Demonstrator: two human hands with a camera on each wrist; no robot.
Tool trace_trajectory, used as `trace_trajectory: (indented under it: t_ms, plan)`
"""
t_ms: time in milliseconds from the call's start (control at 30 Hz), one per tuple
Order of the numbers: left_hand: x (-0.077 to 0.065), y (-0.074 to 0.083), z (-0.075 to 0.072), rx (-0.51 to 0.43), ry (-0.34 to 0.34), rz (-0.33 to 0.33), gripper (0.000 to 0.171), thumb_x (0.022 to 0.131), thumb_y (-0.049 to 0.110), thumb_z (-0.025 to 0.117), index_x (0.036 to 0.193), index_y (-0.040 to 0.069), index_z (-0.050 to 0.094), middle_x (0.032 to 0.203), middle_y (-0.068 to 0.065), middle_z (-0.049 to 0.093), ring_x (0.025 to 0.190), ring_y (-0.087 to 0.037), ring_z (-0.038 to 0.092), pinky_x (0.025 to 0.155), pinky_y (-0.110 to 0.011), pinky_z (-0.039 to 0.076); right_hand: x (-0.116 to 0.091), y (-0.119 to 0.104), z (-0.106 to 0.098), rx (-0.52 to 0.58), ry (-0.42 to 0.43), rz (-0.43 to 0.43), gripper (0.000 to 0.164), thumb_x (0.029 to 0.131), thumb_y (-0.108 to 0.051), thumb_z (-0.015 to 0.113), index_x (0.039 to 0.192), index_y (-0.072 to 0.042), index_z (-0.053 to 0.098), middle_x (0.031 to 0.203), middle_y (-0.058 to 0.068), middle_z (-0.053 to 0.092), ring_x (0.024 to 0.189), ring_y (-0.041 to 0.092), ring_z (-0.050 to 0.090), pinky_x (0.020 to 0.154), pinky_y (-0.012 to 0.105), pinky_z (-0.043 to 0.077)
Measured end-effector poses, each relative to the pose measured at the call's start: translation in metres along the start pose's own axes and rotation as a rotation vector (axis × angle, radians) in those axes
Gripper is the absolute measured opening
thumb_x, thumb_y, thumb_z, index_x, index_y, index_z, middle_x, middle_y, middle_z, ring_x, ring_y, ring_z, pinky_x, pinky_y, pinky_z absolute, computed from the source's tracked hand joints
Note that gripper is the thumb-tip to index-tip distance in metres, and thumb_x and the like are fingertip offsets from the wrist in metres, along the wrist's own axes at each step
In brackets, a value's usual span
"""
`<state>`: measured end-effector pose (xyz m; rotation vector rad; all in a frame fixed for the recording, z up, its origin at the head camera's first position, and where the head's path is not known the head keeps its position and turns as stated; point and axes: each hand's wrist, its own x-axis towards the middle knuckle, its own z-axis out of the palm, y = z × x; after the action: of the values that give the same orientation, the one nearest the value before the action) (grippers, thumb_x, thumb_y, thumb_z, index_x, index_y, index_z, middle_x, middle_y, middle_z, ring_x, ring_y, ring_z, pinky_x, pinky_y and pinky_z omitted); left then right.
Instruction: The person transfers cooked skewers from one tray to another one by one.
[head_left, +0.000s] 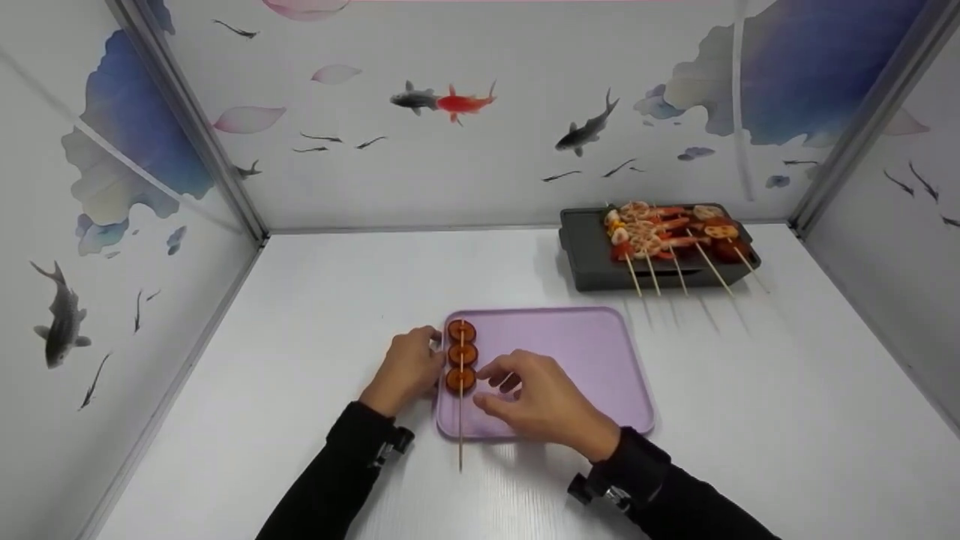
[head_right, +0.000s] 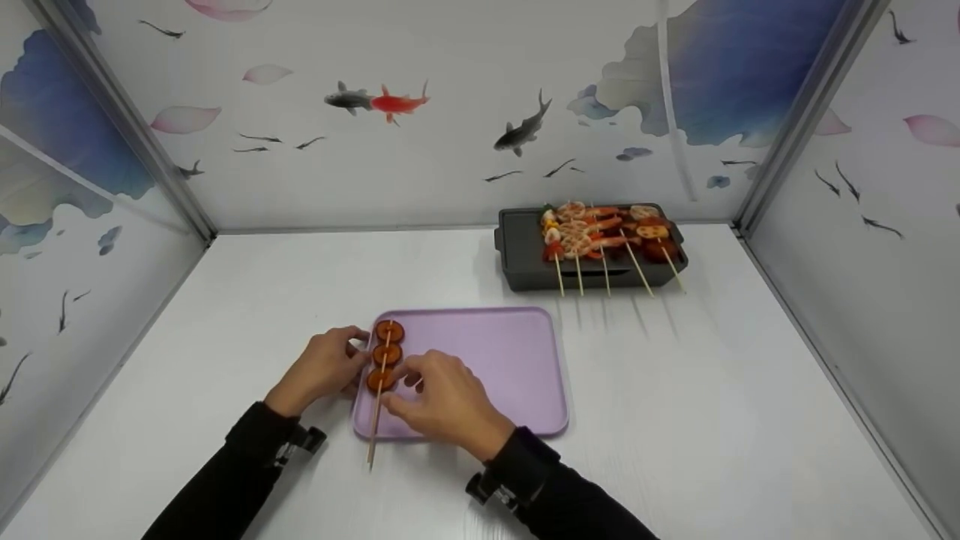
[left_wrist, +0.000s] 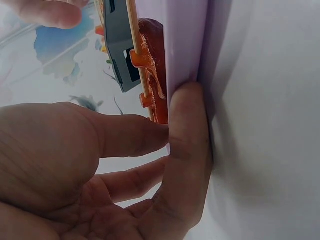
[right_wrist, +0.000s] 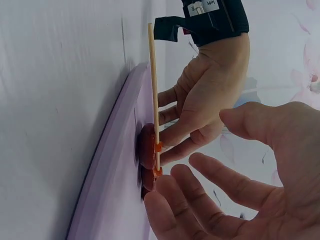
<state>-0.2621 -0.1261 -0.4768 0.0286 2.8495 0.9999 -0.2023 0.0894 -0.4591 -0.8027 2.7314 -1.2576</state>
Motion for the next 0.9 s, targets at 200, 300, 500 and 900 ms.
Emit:
trace_trajectory:
  t_ms: [200, 300, 500, 900]
  plan:
    - [-0.001, -0.001, -0.001, -0.018, 0.0, 0.034, 0.034, 0.09, 0.017, 0.057, 0.121, 0.004, 0.057, 0.083, -0.006, 0.064, 0.062, -0.013, 0.061, 0.052, -0.026, 0.05, 0.001, 0.004, -0.005, -0.058, 0.046, -0.052, 0.028, 0.08, -0.044, 0.07, 0.106, -0.033, 0.066, 0.098, -0.007, 0.062, 0.092, 0.014, 0.06, 0.076, 0.032, 0.054]
    - [-0.003, -0.002, -0.001, -0.028, -0.007, 0.043, 0.033, 0.091, 0.017, 0.057, 0.122, 0.004, 0.057, 0.082, -0.006, 0.063, 0.06, -0.013, 0.061, 0.051, -0.026, 0.05, 0.002, 0.007, -0.006, -0.103, 0.078, -0.078, 0.032, 0.08, -0.046, 0.07, 0.109, -0.037, 0.064, 0.097, -0.012, 0.058, 0.093, 0.01, 0.057, 0.076, 0.029, 0.05]
    - [-0.004, -0.002, -0.002, -0.041, -0.027, 0.022, 0.035, 0.092, 0.017, 0.055, 0.124, 0.004, 0.055, 0.081, -0.006, 0.062, 0.06, -0.014, 0.061, 0.048, -0.027, 0.051, 0.003, 0.009, -0.01, -0.197, 0.152, -0.096, 0.039, 0.078, -0.052, 0.069, 0.114, -0.039, 0.061, 0.101, -0.014, 0.054, 0.098, 0.008, 0.054, 0.08, 0.032, 0.048]
    - [-0.002, 0.0, -0.001, -0.007, -0.007, 0.024, 0.034, 0.091, 0.018, 0.056, 0.122, 0.004, 0.057, 0.086, -0.007, 0.062, 0.062, -0.014, 0.06, 0.048, -0.026, 0.05, 0.008, 0.018, -0.021, -0.323, 0.248, -0.111, 0.051, 0.075, -0.055, 0.07, 0.122, -0.045, 0.053, 0.116, -0.014, 0.051, 0.106, 0.005, 0.049, 0.083, 0.03, 0.047]
